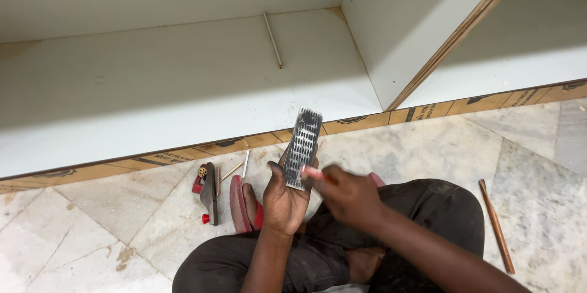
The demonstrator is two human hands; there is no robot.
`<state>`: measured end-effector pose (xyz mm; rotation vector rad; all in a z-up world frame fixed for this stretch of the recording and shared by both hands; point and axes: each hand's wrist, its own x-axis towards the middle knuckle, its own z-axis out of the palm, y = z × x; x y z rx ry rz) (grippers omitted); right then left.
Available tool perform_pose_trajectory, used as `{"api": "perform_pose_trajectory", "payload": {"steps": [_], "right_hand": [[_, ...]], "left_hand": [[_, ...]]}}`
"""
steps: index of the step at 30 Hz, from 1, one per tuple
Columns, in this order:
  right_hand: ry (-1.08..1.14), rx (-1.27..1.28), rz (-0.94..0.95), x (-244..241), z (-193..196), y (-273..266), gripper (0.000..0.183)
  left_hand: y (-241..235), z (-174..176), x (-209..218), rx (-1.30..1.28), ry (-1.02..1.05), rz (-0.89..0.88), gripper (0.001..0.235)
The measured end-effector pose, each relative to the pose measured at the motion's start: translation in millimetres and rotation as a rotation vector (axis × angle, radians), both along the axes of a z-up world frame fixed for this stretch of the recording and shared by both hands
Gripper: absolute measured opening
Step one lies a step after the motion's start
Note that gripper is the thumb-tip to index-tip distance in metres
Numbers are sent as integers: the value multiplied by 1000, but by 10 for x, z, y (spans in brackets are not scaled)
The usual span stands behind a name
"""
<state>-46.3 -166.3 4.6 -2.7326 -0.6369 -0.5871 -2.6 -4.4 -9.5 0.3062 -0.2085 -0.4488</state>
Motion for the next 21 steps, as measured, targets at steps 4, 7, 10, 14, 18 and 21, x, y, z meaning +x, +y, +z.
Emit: {"api": "perform_pose_trajectory", "payload": {"steps": [4, 7, 10, 14, 18, 21], "right_hand": [[68, 102, -98, 161, 155, -153, 32], [23, 139, -199, 390, 354, -281, 40], [19, 14, -110, 160, 257, -67, 36], [-49, 28, -6, 42, 232, -28, 35], [-34, 150, -184, 406, 448, -269, 33], [8, 98, -41, 142, 305, 2, 32]], "left_hand": [[6, 24, -27, 2, 16, -9, 82], [-23, 107, -44, 10, -1, -3, 83], [31, 20, -5, -36, -11, -13, 82], [17, -65, -17, -106, -23, -32, 81], [-17, 119, -56, -12, 13, 15, 82], [12, 130, -27, -51, 4, 1, 82]]}}
